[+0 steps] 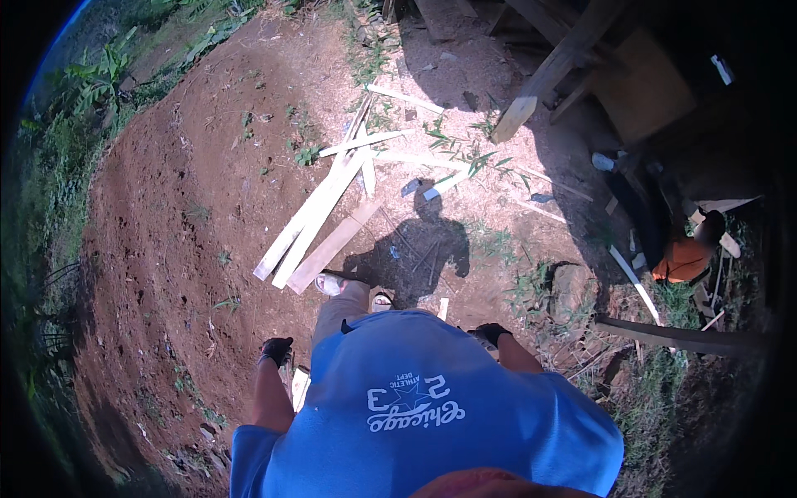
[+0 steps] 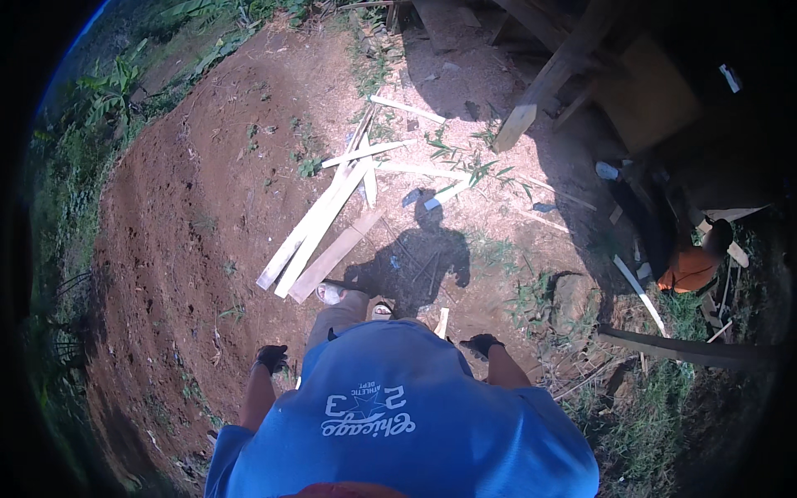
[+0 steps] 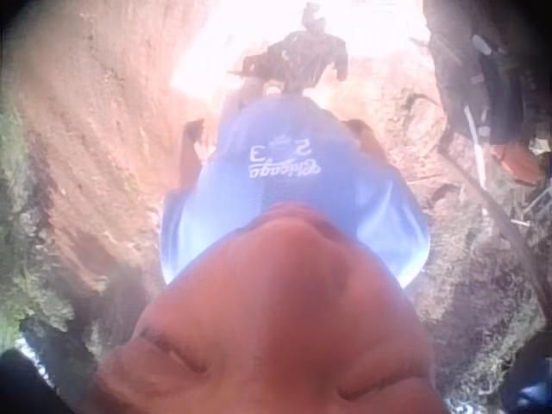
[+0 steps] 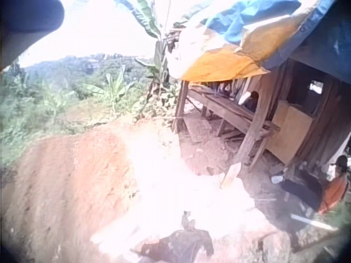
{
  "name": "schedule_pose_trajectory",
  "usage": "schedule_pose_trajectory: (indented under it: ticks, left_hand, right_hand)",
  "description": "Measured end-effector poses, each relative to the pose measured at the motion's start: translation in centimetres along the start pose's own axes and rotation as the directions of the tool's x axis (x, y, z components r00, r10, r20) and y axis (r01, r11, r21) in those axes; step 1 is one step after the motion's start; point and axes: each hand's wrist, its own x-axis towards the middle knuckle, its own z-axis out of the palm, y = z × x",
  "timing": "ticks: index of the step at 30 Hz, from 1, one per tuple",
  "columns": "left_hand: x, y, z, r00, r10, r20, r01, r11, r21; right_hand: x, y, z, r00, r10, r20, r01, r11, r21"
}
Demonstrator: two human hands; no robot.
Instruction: The person moves wooden planks from the ground to a wooden frame and saws one of the planks by hand.
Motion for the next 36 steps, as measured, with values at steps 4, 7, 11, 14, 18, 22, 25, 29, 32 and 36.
schedule_pose_trajectory:
  ticks: [4, 7, 11, 14, 18, 22, 25, 29, 32, 36]
  left_hand:
    - [3.3, 2.9, -1.6, 0.996, 0.071, -0.053, -0.067, 0.994, 0.082]
    - [4.2, 6.0, -2.7, 0.988, 0.131, -0.081, -0.104, 0.955, 0.279]
    - [8.5, 6.7, -2.3, 0.953, 0.302, -0.008, -0.271, 0.866, 0.421]
    - [12.1, 6.7, -3.1, 0.958, 0.283, -0.037, -0.245, 0.880, 0.407]
    - [12.5, 7.9, -5.5, 0.972, 0.224, -0.067, -0.196, 0.938, 0.286]
    - [17.2, 4.3, -3.7, 0.927, 0.360, -0.107, -0.321, 0.907, 0.271]
    - [11.7, 6.5, -5.3, 0.954, 0.194, -0.229, -0.191, 0.981, 0.035]
    - [7.5, 8.5, -3.0, 0.945, -0.183, -0.270, 0.078, 0.930, -0.359]
    - [7.9, 9.3, 1.5, 0.908, -0.256, -0.333, 0.109, 0.909, -0.402]
    - [10.7, 11.8, 8.5, 0.849, -0.184, -0.495, -0.019, 0.926, -0.377]
  right_hand:
    - [0.7, -1.5, 0.2, 0.964, 0.246, 0.097, -0.264, 0.918, 0.296]
    - [3.6, -2.7, -0.8, 0.986, 0.167, 0.011, -0.163, 0.939, 0.302]
    - [8.2, -1.6, -7.7, 0.804, -0.548, -0.230, 0.468, 0.822, -0.323]
    - [7.9, -8.3, -12.2, 0.855, -0.489, -0.174, 0.452, 0.866, -0.214]
    - [2.1, -23.0, -19.1, 0.898, -0.430, -0.090, 0.370, 0.851, -0.372]
    - [0.8, -40.2, -24.1, 0.943, -0.309, -0.123, 0.207, 0.835, -0.511]
    - [6.8, -50.9, -26.6, 0.964, -0.264, -0.008, 0.219, 0.818, -0.531]
    - [18.7, -66.5, -27.3, 0.933, -0.337, 0.123, 0.248, 0.359, -0.900]
    - [25.1, -80.4, -22.0, 0.865, -0.478, 0.151, 0.183, 0.020, -0.983]
    - [37.6, -92.1, -13.0, 0.703, -0.645, 0.301, 0.260, -0.161, -0.952]
